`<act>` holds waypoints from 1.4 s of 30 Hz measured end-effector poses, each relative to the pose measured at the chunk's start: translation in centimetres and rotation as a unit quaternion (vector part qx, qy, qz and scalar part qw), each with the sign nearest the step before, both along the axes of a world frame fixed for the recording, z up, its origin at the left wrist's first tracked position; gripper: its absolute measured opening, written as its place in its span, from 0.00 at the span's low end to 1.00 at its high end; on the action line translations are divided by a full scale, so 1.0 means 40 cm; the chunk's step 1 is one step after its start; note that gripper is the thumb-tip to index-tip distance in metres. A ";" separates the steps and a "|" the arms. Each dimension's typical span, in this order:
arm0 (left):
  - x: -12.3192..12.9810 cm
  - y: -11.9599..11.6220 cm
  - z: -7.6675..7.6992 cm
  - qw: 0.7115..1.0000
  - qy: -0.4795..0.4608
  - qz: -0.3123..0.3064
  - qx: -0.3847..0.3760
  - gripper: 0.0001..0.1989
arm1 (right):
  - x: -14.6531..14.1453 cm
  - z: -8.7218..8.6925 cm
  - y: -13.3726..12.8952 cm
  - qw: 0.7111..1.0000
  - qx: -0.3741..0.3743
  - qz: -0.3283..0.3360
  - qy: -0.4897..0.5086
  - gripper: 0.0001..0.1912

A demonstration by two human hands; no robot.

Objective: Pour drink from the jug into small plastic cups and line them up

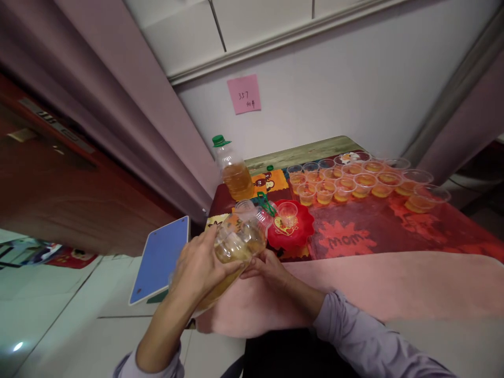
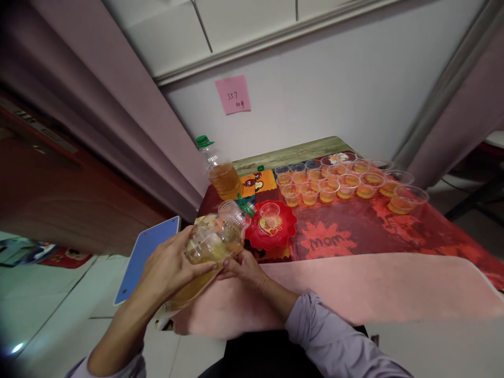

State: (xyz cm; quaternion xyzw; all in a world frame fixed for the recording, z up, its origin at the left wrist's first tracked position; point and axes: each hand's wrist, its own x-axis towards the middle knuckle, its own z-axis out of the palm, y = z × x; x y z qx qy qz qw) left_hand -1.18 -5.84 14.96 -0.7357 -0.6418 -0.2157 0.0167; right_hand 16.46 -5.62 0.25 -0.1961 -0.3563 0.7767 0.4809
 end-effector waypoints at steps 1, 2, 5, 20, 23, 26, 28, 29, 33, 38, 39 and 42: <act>0.005 0.007 0.005 1.000 0.013 -0.003 0.000 0.45 | 0.002 0.000 0.001 1.000 -0.005 -0.002 0.003 0.43; 0.010 0.013 0.010 1.000 0.026 -0.005 -0.001 0.46 | 0.004 0.001 0.003 1.000 -0.010 -0.002 0.006 0.43; 0.033 0.025 0.033 0.999 0.047 -0.001 -0.009 0.49 | 0.009 0.003 0.006 1.000 -0.021 0.004 0.007 0.42; 0.178 0.028 0.184 0.955 0.203 0.057 -0.209 0.48 | 0.004 0.014 -0.001 0.997 -0.056 0.001 0.047 0.40; 0.190 0.032 0.192 0.948 0.218 0.066 -0.223 0.47 | 0.000 0.011 -0.003 0.997 -0.049 -0.009 0.057 0.37; 0.202 0.036 0.200 0.944 0.225 0.073 -0.231 0.46 | -0.002 0.011 -0.002 0.997 -0.051 -0.012 0.058 0.37; 0.206 0.039 0.202 0.942 0.227 0.073 -0.235 0.45 | -0.001 0.011 0.000 0.997 -0.056 -0.011 0.057 0.38; 0.207 0.041 0.202 0.942 0.228 0.072 -0.237 0.44 | 0.000 0.012 0.000 0.997 -0.057 -0.009 0.056 0.38; 0.206 0.046 0.201 0.942 0.234 0.066 -0.232 0.42 | 0.001 0.011 -0.001 0.996 -0.060 -0.010 0.057 0.36; 0.217 0.047 0.210 0.941 0.242 0.065 -0.228 0.38 | -0.004 0.004 0.001 0.995 -0.081 -0.015 0.057 0.38; 0.220 0.047 0.213 0.940 0.243 0.066 -0.231 0.37 | -0.005 0.003 0.001 0.995 -0.083 -0.015 0.056 0.38; 0.227 0.047 0.218 0.937 0.245 0.072 -0.237 0.35 | -0.005 0.002 0.003 0.994 -0.082 -0.015 0.064 0.38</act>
